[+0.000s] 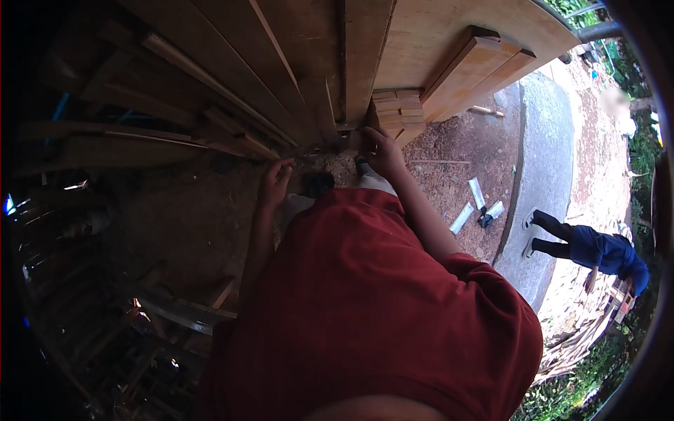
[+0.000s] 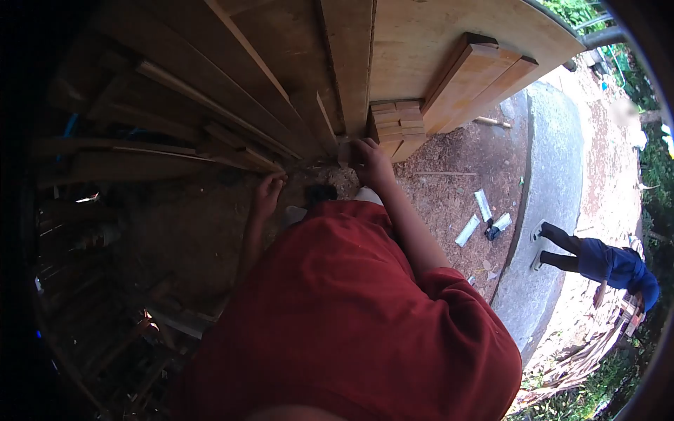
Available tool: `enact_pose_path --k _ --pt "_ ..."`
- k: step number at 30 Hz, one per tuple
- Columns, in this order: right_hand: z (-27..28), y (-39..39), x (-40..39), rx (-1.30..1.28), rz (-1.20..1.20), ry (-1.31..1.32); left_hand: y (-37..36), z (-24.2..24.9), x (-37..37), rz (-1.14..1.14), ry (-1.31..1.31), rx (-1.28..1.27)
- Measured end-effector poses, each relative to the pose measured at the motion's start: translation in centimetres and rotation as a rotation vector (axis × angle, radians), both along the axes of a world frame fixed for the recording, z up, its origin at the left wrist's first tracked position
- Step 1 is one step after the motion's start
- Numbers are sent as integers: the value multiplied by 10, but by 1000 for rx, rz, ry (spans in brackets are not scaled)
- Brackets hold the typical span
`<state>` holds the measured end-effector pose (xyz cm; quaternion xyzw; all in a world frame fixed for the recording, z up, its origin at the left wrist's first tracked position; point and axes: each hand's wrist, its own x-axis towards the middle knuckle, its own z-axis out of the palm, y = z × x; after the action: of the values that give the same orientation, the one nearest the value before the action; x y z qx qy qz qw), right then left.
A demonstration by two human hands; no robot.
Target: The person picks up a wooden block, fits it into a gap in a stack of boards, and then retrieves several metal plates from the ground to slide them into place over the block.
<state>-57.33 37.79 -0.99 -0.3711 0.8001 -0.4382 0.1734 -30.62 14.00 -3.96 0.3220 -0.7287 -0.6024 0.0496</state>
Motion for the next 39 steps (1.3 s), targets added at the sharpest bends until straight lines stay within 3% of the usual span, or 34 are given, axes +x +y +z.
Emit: enact_pose_path --k 2,4,10,14,16,22,25,31,39 --pt "-37 -9 -29 -31 54 -84 10 11 -40 60 17 40" --pt "-88 -16 -48 70 147 164 23 26 -66 -13 37 -22" --pt "-131 -49 -76 37 223 191 45 56 -96 56 24 -66" --pt "-117 -75 -91 28 216 150 47 39 -72 106 -60 -95" --pt "-116 -88 -104 154 262 95 51 28 -60 208 -72 -31" --pt "-100 -120 -122 141 230 16 69 -5 -31 395 -1 45" --pt "-93 -132 -116 156 206 29 75 -14 -24 393 -20 45" --pt "-162 -149 -128 90 245 168 77 4 -29 362 -71 79" --pt "-59 -134 -103 -9 188 64 60 0 -19 310 -79 61"
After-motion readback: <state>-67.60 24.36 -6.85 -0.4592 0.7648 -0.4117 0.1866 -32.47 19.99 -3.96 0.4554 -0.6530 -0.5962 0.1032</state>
